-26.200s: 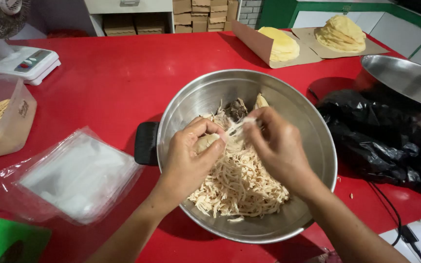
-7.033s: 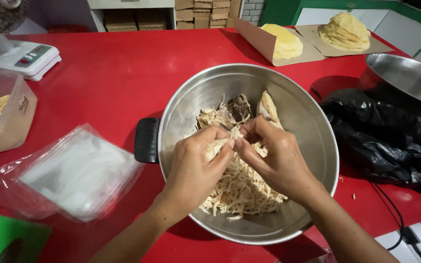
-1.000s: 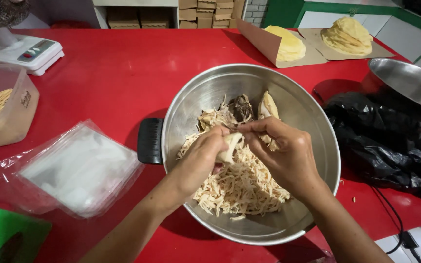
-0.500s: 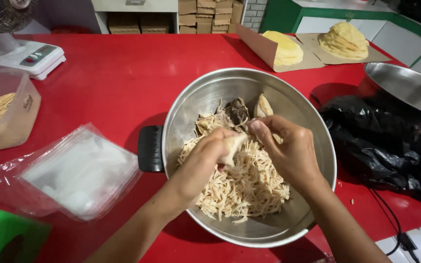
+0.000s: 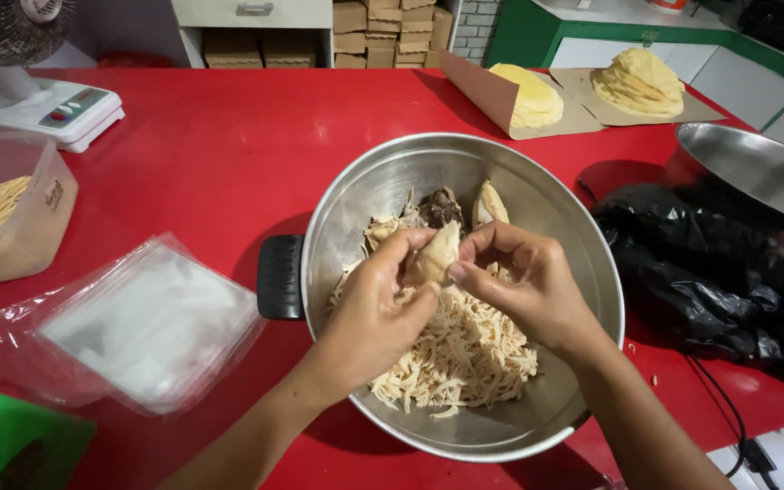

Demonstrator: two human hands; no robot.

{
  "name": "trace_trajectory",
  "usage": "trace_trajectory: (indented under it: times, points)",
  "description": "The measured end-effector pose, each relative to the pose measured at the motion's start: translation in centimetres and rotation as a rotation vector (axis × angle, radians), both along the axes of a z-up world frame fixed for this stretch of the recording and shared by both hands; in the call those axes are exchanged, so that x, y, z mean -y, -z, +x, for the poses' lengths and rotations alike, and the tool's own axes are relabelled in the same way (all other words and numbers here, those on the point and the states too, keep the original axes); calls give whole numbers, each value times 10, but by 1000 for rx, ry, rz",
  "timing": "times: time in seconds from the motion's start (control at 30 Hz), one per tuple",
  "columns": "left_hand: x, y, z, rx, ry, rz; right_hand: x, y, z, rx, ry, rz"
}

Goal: Shredding cooked meat by hand into a large metal bowl

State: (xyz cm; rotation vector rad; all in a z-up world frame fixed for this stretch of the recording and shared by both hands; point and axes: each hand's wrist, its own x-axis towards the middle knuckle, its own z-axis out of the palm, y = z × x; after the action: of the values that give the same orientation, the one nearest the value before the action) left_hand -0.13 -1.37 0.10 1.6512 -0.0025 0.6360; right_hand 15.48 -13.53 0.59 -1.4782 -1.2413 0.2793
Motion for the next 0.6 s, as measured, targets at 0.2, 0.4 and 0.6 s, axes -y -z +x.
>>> trace_trajectory:
  times: [0.2,0.4,0.6]
  points:
    - [2,-18,-3,-27,-56,178,0,-1,3,-117,-97,-5]
    - [4,-8,0,-49,-203,333,8,-1,4,-72,-82,-135]
    - [5,-7,1,-47,-247,386,9,0,2,-94,-116,-124]
